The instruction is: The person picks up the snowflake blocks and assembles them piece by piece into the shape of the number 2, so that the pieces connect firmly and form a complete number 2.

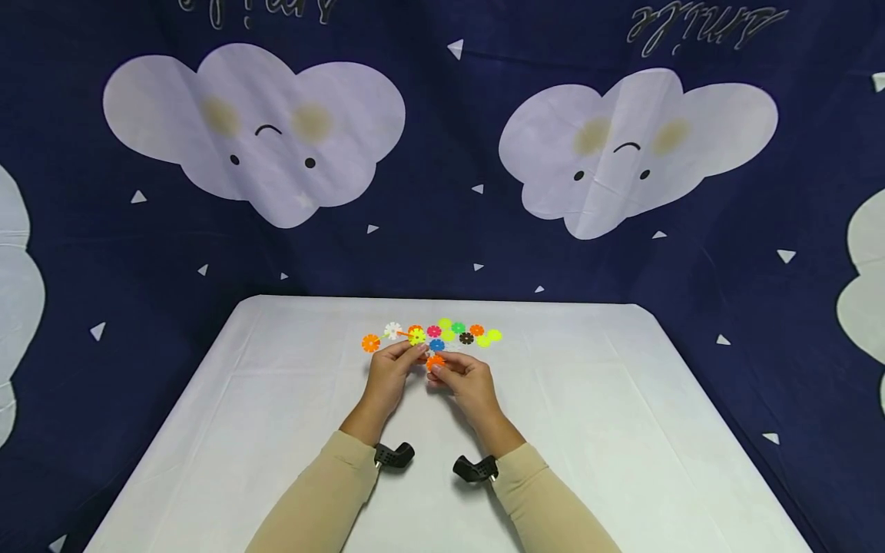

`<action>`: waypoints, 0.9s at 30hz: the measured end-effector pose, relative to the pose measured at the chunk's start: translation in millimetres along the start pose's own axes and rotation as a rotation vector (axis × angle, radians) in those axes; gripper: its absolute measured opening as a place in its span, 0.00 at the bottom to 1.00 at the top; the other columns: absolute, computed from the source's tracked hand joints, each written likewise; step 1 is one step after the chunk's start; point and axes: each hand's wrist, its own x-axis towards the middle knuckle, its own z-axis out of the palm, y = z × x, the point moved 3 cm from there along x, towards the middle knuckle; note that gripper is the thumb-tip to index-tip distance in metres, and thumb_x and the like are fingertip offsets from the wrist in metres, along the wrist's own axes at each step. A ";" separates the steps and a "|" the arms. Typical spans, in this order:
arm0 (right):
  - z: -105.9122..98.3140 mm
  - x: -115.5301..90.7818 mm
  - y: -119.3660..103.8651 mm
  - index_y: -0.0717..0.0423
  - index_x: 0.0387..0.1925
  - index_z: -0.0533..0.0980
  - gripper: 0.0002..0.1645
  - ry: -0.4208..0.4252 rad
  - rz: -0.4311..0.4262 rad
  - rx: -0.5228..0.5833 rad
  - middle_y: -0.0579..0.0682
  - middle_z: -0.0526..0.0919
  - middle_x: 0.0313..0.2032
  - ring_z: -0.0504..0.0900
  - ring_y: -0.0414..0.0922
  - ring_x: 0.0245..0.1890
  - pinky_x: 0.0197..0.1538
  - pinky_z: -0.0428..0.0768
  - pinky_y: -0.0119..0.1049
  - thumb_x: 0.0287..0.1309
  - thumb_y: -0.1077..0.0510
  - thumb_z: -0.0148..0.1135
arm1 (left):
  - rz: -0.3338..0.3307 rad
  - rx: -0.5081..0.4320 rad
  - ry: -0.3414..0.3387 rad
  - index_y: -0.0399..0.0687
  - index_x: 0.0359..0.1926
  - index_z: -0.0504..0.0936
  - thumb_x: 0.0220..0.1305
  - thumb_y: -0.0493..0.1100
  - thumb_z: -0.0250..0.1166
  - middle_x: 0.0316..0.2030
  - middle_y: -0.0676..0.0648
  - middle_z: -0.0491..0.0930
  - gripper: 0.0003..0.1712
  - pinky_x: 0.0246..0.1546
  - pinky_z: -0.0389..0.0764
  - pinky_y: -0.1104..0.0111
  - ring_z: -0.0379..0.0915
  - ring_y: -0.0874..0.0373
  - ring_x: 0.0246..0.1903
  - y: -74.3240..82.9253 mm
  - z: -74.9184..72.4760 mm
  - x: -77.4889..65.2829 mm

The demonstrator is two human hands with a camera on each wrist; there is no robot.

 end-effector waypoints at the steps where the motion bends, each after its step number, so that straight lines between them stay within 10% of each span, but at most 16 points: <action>1: 0.4 -0.3 -0.1 0.79 0.55 0.79 0.18 -0.005 -0.004 0.004 0.65 0.87 0.38 0.90 0.48 0.32 0.44 0.88 0.51 0.64 0.77 0.66 | 0.000 -0.007 -0.005 0.29 0.39 0.89 0.69 0.36 0.73 0.29 0.45 0.87 0.09 0.36 0.82 0.62 0.83 0.56 0.31 0.0 0.4 -0.1; 27: 3.9 -2.5 0.2 0.78 0.55 0.80 0.17 -0.015 -0.011 0.053 0.67 0.88 0.38 0.90 0.48 0.30 0.40 0.89 0.48 0.65 0.77 0.65 | 0.022 -0.015 -0.050 0.22 0.44 0.87 0.68 0.35 0.74 0.32 0.46 0.87 0.14 0.38 0.83 0.65 0.82 0.57 0.34 -0.8 0.8 -1.0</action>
